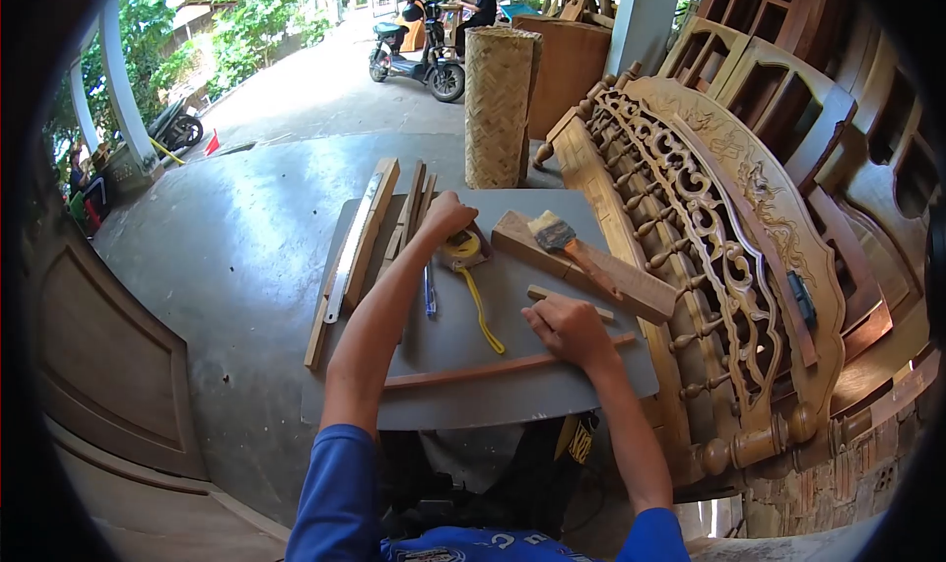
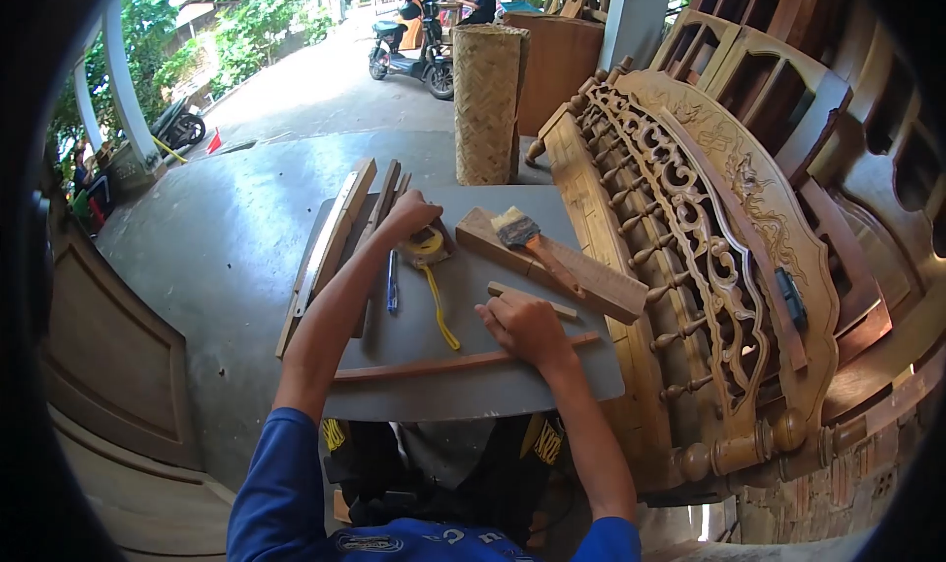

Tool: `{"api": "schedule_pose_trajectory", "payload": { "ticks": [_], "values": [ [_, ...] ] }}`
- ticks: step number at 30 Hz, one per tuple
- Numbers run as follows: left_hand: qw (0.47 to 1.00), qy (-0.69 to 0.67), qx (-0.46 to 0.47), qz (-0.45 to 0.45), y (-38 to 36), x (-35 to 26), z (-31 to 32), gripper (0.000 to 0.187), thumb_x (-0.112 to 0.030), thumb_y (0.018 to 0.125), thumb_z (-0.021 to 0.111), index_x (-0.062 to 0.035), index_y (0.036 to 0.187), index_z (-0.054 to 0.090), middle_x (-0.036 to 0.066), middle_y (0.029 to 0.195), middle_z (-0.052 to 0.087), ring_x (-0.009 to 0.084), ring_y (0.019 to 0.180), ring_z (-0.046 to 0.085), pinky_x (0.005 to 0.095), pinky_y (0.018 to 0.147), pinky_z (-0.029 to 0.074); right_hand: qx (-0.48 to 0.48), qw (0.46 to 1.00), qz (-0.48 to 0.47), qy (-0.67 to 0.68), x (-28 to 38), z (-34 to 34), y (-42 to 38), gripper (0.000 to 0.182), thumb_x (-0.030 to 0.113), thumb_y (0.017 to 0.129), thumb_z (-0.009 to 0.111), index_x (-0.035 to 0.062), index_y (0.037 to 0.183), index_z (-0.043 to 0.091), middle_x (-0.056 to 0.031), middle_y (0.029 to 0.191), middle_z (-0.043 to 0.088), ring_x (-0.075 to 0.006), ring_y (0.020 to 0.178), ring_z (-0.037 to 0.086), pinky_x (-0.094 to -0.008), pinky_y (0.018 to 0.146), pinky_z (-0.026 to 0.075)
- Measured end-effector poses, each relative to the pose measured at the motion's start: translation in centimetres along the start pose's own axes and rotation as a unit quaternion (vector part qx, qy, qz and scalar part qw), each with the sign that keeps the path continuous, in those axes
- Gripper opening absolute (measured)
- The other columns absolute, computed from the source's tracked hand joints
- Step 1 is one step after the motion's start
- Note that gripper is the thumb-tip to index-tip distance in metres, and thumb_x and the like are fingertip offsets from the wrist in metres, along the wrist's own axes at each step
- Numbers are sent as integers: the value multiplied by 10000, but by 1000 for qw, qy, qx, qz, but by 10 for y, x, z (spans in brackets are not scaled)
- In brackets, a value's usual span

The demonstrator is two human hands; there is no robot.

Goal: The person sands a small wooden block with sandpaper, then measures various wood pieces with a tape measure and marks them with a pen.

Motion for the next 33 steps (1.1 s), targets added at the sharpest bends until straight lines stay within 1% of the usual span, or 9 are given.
{"api": "schedule_pose_trajectory", "payload": {
  "ticks": [5,12,16,19,21,22,27,30,33],
  "values": [
    [987,-114,-83,81,-5,-9,-17,366,-297,697,630,59,617,596,153,520,554,240,537,596,355,538,455,29,1000,6,-3,1,2,2,238,177,827,569,29,647,520,-130,605,526,-308,590,553,-396,531,441],
    [921,-292,-158,201,-48,-40,-72,305,-257,810,518,38,762,581,104,623,584,141,596,558,303,546,437,47,998,21,-21,0,7,2,225,188,818,577,38,653,550,-121,630,542,-308,591,566,-399,538,461],
    [864,-443,32,237,-116,-64,-79,181,-152,881,452,7,872,537,14,731,539,73,671,518,226,590,433,-38,999,-6,2,3,-10,4,225,259,801,613,38,833,589,-89,757,570,-264,719,584,-370,628,468],
    [829,-455,138,294,-207,-68,-63,148,-150,905,475,-18,970,483,-7,853,514,39,779,475,210,654,419,-166,883,112,425,3,-30,6,391,288,745,689,13,988,553,-37,845,569,-174,807,557,-313,666,453],
    [764,-495,168,379,-259,-62,-47,150,-113,890,510,-21,1001,469,3,856,514,49,823,464,239,675,423,-63,770,130,621,41,-30,1,449,260,707,726,-6,1010,529,-25,855,561,-132,812,535,-273,674,434],
    [814,-418,149,375,-277,-56,-46,161,-104,872,543,-16,993,485,56,888,554,80,864,511,260,692,429,-12,694,141,706,60,-22,-7,481,246,688,745,-16,1021,517,-19,860,557,-111,815,524,-253,678,424],
    [869,-86,-81,480,-307,-22,-52,324,-221,783,655,-22,1012,543,97,968,578,253,957,551,356,817,436,52,717,237,654,88,0,-48,373,109,696,713,13,984,495,-53,826,535,-96,791,517,-223,707,395],
    [910,136,-148,364,-284,26,-43,290,-235,788,637,-46,999,574,73,949,569,225,953,535,360,842,412,-166,921,266,231,56,-66,-86,291,71,759,633,14,1000,480,-73,849,531,-124,773,515,-254,709,417],
    [936,106,-87,325,-279,42,-36,229,-220,790,626,-86,975,617,52,907,555,218,906,525,354,811,409,-252,924,287,18,52,-110,-70,246,7,786,542,4,1022,471,-129,920,508,-246,830,522,-328,785,418]
  ]
}}
Point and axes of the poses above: each hand's wrist, its own y-axis towards the middle knuckle, its own z-axis out of the palm, x = y × z, the point moved 7 cm from there along y, towards the middle knuckle
